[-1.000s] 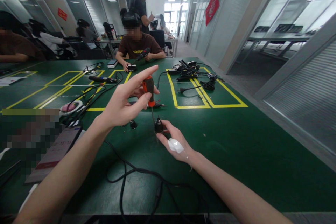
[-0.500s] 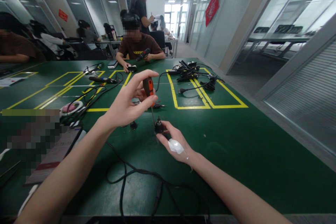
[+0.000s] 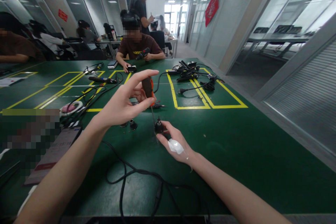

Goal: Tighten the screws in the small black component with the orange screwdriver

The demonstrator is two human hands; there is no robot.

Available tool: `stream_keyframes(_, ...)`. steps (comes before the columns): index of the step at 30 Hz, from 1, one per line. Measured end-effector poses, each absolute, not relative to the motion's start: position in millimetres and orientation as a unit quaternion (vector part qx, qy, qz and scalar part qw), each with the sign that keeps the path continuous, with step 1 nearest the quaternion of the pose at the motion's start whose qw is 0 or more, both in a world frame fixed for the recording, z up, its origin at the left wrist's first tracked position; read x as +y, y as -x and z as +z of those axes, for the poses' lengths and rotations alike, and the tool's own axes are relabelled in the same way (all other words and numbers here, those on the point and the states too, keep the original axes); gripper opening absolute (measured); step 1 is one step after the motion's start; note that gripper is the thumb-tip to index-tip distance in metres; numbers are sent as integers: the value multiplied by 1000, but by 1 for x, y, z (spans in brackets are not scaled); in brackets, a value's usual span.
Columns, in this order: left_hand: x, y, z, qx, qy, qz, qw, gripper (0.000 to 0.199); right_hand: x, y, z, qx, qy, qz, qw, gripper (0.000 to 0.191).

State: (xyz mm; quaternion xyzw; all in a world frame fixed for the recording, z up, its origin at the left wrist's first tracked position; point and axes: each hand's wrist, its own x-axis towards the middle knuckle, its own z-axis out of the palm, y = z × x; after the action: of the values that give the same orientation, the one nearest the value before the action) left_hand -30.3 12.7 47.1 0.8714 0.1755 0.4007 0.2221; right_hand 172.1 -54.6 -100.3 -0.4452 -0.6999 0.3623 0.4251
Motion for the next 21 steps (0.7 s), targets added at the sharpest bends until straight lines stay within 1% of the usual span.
stream_keyframes(12,12,26,44,175,-874,424,160,46,-55,-171,-99,-699,442,362,430,31)
stream_keyframes(21,6,26,50,165,-880,416,160,53,-54,-172,-99,-701,442,360,429,31)
